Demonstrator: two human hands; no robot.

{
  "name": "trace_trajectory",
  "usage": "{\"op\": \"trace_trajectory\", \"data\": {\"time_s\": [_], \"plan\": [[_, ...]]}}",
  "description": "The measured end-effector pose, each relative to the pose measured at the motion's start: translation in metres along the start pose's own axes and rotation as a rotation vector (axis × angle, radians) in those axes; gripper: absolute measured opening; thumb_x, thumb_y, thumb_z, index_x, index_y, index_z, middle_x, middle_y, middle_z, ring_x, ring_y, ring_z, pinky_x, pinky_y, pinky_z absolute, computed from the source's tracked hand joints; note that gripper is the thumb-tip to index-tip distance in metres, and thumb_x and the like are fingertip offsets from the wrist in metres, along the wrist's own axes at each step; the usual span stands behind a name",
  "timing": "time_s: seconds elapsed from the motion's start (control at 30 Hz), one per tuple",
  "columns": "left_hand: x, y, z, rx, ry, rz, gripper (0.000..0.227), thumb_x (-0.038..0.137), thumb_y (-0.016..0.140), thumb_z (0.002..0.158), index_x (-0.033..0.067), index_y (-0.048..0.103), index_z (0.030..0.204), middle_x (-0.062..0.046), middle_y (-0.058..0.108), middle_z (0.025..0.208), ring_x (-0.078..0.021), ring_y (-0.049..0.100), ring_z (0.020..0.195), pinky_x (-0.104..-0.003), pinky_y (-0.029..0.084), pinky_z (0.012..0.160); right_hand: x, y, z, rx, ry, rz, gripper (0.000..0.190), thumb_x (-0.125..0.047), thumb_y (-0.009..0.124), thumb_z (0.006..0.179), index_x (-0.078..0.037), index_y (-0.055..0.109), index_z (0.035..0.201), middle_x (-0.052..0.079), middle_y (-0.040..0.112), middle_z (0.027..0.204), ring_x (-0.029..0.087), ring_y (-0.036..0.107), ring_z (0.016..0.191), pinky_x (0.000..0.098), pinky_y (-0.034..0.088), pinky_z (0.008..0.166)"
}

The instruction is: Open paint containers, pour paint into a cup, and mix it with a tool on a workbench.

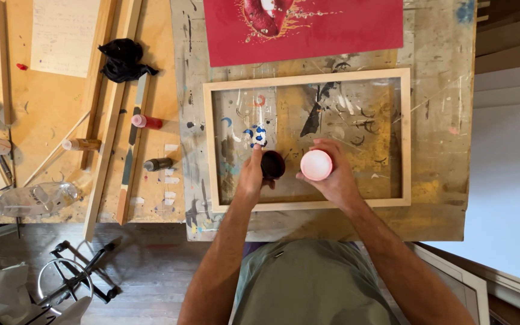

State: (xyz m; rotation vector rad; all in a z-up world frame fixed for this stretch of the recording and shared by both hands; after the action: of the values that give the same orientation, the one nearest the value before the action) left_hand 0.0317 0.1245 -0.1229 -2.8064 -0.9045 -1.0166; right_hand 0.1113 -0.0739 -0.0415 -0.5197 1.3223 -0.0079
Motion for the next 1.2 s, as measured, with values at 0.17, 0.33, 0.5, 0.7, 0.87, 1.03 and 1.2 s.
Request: {"op": "trace_trajectory", "data": {"time_s": [0.17, 0.33, 0.5, 0.7, 0.87, 1.03, 1.2], "plan": [[0.028, -0.017, -0.002, 0.141, 0.299, 0.651, 0.05, 0.055, 0.041, 0.108, 0.0202, 0.076, 0.116, -0.017, 0.077, 0.084, -0.0276, 0.074, 0.057, -0.045, 0.062, 0.062, 0.015, 0.009, -0.003, -0.032, -0.04, -0.034, 0.062, -0.02, 0.097, 0.068, -0.009, 0.065, 0.12, 0.013, 0.058, 0.125, 0.035, 0.061, 0.124, 0.0506, 0.044, 0.109], [0.068, 0.014, -0.038, 0.276, 0.975, 1.143, 0.031, 0.036, 0.073, 0.094, 0.0163, 0.074, 0.118, -0.007, 0.062, 0.111, -0.0292, 0.068, 0.102, -0.038, 0.061, 0.083, 0.032, 0.011, -0.007, -0.071, -0.039, -0.121, 0.069, -0.015, 0.097, 0.063, -0.01, 0.065, 0.124, 0.014, 0.057, 0.125, 0.039, 0.061, 0.121, 0.0518, 0.045, 0.107], [0.078, 0.087, -0.087, -0.15, 1.216, 1.337, 0.052, 0.038, 0.079, 0.087, 0.0153, 0.068, 0.132, -0.009, 0.059, 0.121, -0.0257, 0.059, 0.11, -0.035, 0.054, 0.093, 0.036, 0.017, -0.008, -0.128, -0.008, -0.166, 0.073, -0.008, 0.093, 0.053, -0.01, 0.067, 0.121, 0.016, 0.059, 0.124, 0.042, 0.062, 0.119, 0.0529, 0.047, 0.106], [0.027, 0.114, -0.059, -0.3, 1.328, 1.673, 0.082, 0.026, 0.09, 0.071, 0.0171, 0.054, 0.144, -0.009, 0.05, 0.134, -0.032, 0.056, 0.115, -0.043, 0.053, 0.091, 0.054, 0.019, -0.009, -0.085, -0.134, -0.228, 0.063, -0.019, 0.095, 0.063, -0.011, 0.069, 0.119, 0.01, 0.064, 0.119, 0.031, 0.066, 0.113, 0.0375, 0.049, 0.101], [0.031, 0.124, -0.066, -0.283, 1.457, 1.612, 0.046, 0.014, 0.08, 0.081, 0.0128, 0.064, 0.124, -0.009, 0.053, 0.131, -0.0307, 0.06, 0.111, -0.036, 0.056, 0.082, 0.061, 0.014, -0.01, -0.095, -0.145, -0.27, 0.066, -0.025, 0.095, 0.059, -0.013, 0.067, 0.118, 0.007, 0.067, 0.116, 0.029, 0.066, 0.109, 0.0394, 0.048, 0.097], [0.042, 0.119, -0.074, -0.285, 1.598, 1.481, 0.015, 0.014, 0.079, 0.082, 0.0112, 0.068, 0.093, -0.007, 0.059, 0.116, -0.0285, 0.064, 0.106, -0.03, 0.057, 0.08, 0.086, 0.011, -0.012, -0.123, -0.025, -0.249, 0.074, -0.031, 0.096, 0.056, -0.017, 0.067, 0.122, 0.004, 0.068, 0.119, 0.028, 0.065, 0.112, 0.039, 0.046, 0.1], [0.043, 0.118, -0.06, -0.315, 1.547, 1.391, 0.008, 0.016, 0.077, 0.088, 0.0135, 0.07, 0.092, -0.003, 0.06, 0.103, -0.0245, 0.066, 0.097, -0.027, 0.059, 0.075, 0.086, 0.012, -0.008, -0.159, 0.04, -0.239, 0.076, -0.036, 0.099, 0.057, -0.017, 0.067, 0.123, 0.006, 0.068, 0.119, 0.032, 0.064, 0.114, 0.0424, 0.046, 0.103]]}}
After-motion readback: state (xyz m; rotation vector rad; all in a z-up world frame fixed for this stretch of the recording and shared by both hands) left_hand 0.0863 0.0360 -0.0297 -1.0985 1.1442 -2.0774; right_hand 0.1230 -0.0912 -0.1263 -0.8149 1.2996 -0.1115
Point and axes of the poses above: each hand's wrist, its own z-axis towards the middle knuckle, its own y-axis out of the palm, x = y × z, the point moved 9 cm from there along z, towards the middle knuckle
